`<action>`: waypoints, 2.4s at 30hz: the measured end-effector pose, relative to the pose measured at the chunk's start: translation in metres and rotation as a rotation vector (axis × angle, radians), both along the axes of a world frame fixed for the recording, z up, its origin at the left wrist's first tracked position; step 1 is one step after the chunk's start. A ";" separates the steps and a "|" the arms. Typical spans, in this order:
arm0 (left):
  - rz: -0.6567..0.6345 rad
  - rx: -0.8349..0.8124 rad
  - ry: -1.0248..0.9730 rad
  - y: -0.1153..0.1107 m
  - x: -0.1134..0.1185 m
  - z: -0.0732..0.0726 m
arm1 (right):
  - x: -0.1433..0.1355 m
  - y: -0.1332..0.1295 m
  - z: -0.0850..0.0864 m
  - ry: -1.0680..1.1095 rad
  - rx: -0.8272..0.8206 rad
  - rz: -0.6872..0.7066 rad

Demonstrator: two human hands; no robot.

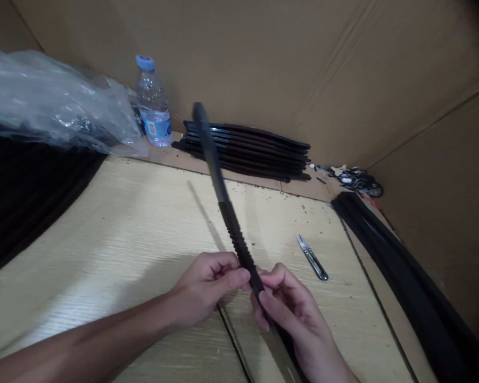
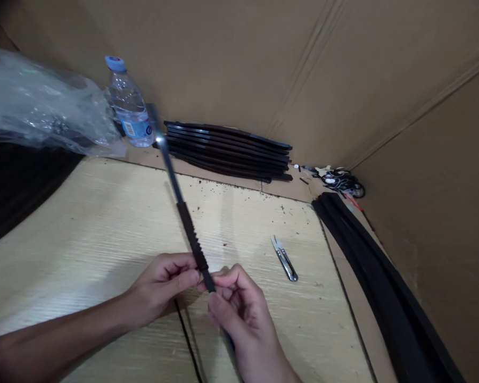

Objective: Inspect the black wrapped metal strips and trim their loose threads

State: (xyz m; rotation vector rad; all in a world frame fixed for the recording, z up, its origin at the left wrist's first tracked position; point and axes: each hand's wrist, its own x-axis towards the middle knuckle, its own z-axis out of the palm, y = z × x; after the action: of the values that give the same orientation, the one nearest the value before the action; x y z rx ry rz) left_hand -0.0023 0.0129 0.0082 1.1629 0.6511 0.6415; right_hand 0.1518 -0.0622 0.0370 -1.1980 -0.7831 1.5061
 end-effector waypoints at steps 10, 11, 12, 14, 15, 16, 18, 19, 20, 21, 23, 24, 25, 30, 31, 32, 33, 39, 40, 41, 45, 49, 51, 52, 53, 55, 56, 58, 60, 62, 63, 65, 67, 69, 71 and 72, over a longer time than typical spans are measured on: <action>-0.031 0.063 0.102 -0.002 -0.003 0.003 | -0.008 0.002 -0.008 -0.097 -0.004 0.048; -0.052 0.061 0.085 -0.002 -0.003 0.005 | -0.008 0.000 -0.009 -0.076 -0.017 0.054; -0.074 0.062 0.066 -0.001 -0.003 0.005 | -0.008 -0.002 -0.010 -0.054 -0.025 0.056; -0.091 0.081 0.050 -0.001 -0.002 0.006 | -0.008 -0.005 -0.011 -0.023 -0.033 0.030; -0.084 0.091 0.058 -0.001 -0.002 0.006 | -0.007 -0.006 -0.010 -0.021 -0.038 0.009; -0.069 0.092 0.071 -0.001 -0.001 0.005 | -0.007 -0.007 -0.010 -0.027 -0.036 -0.011; -0.044 0.061 0.066 -0.001 -0.001 0.002 | -0.006 -0.006 -0.009 -0.070 -0.014 -0.050; -0.043 0.041 0.040 -0.001 -0.001 0.000 | -0.006 -0.005 -0.009 -0.095 0.006 -0.067; -0.047 0.023 0.005 -0.001 -0.001 -0.001 | -0.006 -0.003 -0.009 -0.109 0.032 -0.078; -0.053 0.010 -0.026 -0.001 -0.001 -0.002 | -0.007 -0.002 -0.009 -0.105 0.053 -0.079; -0.059 0.009 -0.037 -0.001 -0.002 -0.002 | -0.007 0.001 -0.009 -0.058 0.066 -0.048; -0.057 0.016 -0.017 -0.001 -0.002 -0.001 | -0.008 0.002 -0.009 -0.040 0.066 -0.022; -0.053 0.023 0.010 -0.001 -0.002 0.000 | -0.008 0.004 -0.010 -0.035 0.063 -0.001; -0.072 -0.027 0.037 -0.004 -0.002 0.005 | -0.007 0.002 -0.010 0.029 -0.017 0.055; -0.086 -0.039 0.022 -0.004 -0.002 0.005 | -0.007 0.000 -0.010 0.040 -0.025 0.068; -0.099 -0.039 0.006 -0.004 -0.001 0.006 | -0.006 -0.002 -0.009 0.041 -0.030 0.079; -0.105 -0.032 -0.007 -0.004 -0.001 0.006 | -0.006 -0.003 -0.007 0.034 -0.030 0.083; -0.006 -0.022 -0.019 0.000 0.002 0.001 | -0.005 -0.004 -0.004 -0.023 -0.026 -0.026; -0.011 -0.032 -0.054 0.001 0.002 0.000 | -0.005 -0.003 -0.005 -0.042 -0.005 -0.042; -0.024 -0.043 -0.096 0.001 0.002 -0.001 | -0.005 -0.002 -0.007 -0.053 0.016 -0.048; -0.042 -0.027 -0.104 -0.001 0.001 -0.002 | -0.005 0.001 -0.013 -0.018 0.047 -0.021; -0.020 0.017 0.058 -0.001 -0.002 0.001 | -0.006 0.002 -0.012 -0.054 0.035 0.017; -0.030 0.016 0.062 -0.001 -0.002 0.002 | -0.008 0.001 -0.011 -0.028 -0.002 0.048; -0.040 0.020 0.054 -0.001 -0.002 0.003 | -0.008 0.000 -0.011 -0.017 -0.017 0.061; -0.050 0.030 0.048 -0.001 -0.002 0.003 | -0.008 -0.001 -0.011 -0.012 -0.027 0.065; -0.061 0.041 0.036 -0.001 -0.001 0.003 | -0.008 -0.003 -0.011 -0.021 -0.030 0.030; -0.062 0.037 0.018 0.000 -0.001 0.002 | -0.007 -0.004 -0.011 -0.037 -0.028 0.003; -0.063 0.001 -0.050 0.000 0.000 0.000 | -0.006 -0.004 -0.012 -0.080 -0.014 -0.042; -0.063 -0.039 -0.107 0.001 0.000 -0.002 | -0.005 -0.002 -0.012 -0.111 0.024 -0.051; -0.058 -0.048 -0.086 0.001 -0.001 -0.003 | -0.004 0.000 -0.012 -0.119 0.048 -0.014; -0.050 -0.040 -0.053 0.000 -0.002 -0.003 | -0.003 0.001 -0.012 -0.125 0.054 0.010; -0.035 -0.019 0.012 0.000 -0.002 -0.001 | -0.003 0.003 -0.012 -0.141 0.062 0.034; -0.037 -0.010 0.047 -0.001 -0.003 0.001 | -0.004 0.003 -0.011 -0.105 0.038 0.053; -0.057 -0.020 0.050 -0.002 -0.003 0.003 | -0.005 0.001 -0.011 -0.019 -0.015 0.078; -0.082 -0.027 0.042 -0.002 -0.002 0.004 | -0.006 -0.002 -0.011 0.038 -0.053 0.081; -0.088 -0.024 0.038 -0.002 -0.002 0.004 | -0.006 -0.003 -0.010 0.035 -0.054 0.059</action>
State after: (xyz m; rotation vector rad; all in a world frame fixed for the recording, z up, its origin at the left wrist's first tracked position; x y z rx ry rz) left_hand -0.0042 0.0106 0.0122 1.1774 0.6347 0.5368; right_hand 0.1459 -0.0653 0.0270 -1.1941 -0.7643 1.6020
